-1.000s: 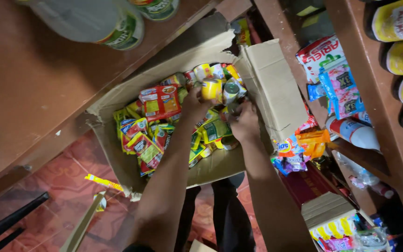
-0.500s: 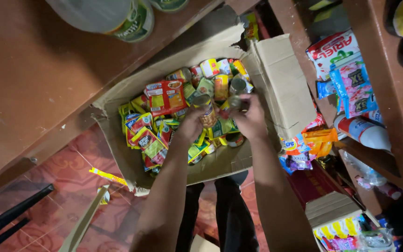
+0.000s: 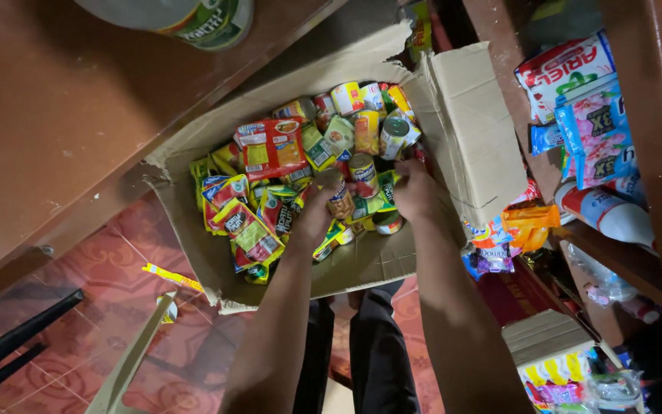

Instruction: Organize canned goods and condiment packets on store shelves by transferring them from a floor-level box.

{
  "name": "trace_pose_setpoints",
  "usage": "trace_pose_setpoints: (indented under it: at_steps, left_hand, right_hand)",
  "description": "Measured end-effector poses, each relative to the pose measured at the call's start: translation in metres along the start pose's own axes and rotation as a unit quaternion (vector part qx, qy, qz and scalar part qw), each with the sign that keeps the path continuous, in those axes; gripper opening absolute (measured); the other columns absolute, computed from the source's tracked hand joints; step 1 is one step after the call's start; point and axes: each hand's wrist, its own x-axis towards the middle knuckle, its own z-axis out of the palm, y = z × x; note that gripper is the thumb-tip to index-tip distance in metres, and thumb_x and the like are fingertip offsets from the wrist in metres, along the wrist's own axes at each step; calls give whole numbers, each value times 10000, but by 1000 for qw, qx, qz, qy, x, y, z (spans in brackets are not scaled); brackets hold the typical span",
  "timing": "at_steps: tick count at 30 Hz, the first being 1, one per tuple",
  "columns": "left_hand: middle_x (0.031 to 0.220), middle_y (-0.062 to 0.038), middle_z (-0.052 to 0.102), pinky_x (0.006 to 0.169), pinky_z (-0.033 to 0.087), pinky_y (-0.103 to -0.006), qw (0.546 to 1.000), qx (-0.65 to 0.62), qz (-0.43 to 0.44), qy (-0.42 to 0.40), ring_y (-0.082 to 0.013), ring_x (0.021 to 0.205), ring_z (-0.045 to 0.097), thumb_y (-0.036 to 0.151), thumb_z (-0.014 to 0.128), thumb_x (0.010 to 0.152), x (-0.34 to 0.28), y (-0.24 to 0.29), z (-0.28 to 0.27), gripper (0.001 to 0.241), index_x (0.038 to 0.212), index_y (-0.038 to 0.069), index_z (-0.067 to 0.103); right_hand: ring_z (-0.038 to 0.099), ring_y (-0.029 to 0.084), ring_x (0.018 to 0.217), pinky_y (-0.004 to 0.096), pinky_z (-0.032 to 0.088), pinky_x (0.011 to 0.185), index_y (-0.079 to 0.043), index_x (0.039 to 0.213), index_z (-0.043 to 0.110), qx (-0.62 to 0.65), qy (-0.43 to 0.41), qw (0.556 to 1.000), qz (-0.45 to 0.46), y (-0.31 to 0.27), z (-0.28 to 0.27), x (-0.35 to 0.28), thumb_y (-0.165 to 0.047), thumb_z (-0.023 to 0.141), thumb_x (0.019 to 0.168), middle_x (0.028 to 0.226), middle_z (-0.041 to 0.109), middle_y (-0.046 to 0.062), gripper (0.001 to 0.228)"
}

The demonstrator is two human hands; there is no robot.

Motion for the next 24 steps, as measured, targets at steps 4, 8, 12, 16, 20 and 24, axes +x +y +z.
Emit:
trace_pose_setpoints:
  at_steps: [4,8,12,16,20,24]
  left_hand:
    - [1110,-164,718,799,545,-402,1000,3,2,-19,-243,931,668,259,634,1022,3,1,-1,395,1328,24,550]
    - [1178,-163,705,920,567,-409,1000,10,-19,12,-259,1089,700,240,616,948,0,0,-2,460,1358,64,500]
    - [1219,-155,698,964,550,-424,999,23,-27,15,-260,1145,682,233,620,945,-3,5,2,486,1379,60,488]
    - [1238,-166,695,1000,540,-425,1000,21,0,-10,-276,1158,679,256,623,978,-3,2,-1,497,1410,45,496]
    - [1264,-162,687,999,537,-427,998,58,-33,19,-271,1174,675,263,631,945,-6,9,5,545,1425,75,455]
    - [1246,-165,693,990,540,-421,997,70,-27,10,-273,1164,681,289,621,940,-3,9,7,576,1448,94,431]
  right_hand:
    - [606,417,1200,480,487,1026,-68,1257,628,-53,34,998,9,10,5,5,-50,685,814,1260,651,246,448]
    - [530,470,1242,497,444,1052,-37,1332,542,-80,37,996,6,19,8,5,-48,742,746,1326,565,313,619]
    - [561,463,1223,501,463,1034,-13,1363,462,-85,-32,994,57,8,1,4,-49,735,740,1293,595,301,680]
    - [596,456,1201,503,483,1015,-17,1343,478,-88,-35,990,102,11,-7,0,-50,716,770,1260,632,289,621]
    - [616,447,1177,498,496,991,-5,1341,487,-111,-24,980,164,20,-5,0,-59,696,826,1225,648,301,558]
    - [625,401,1206,470,507,1003,-24,1335,533,-158,-82,963,203,25,0,4,-105,739,827,1280,642,263,554]
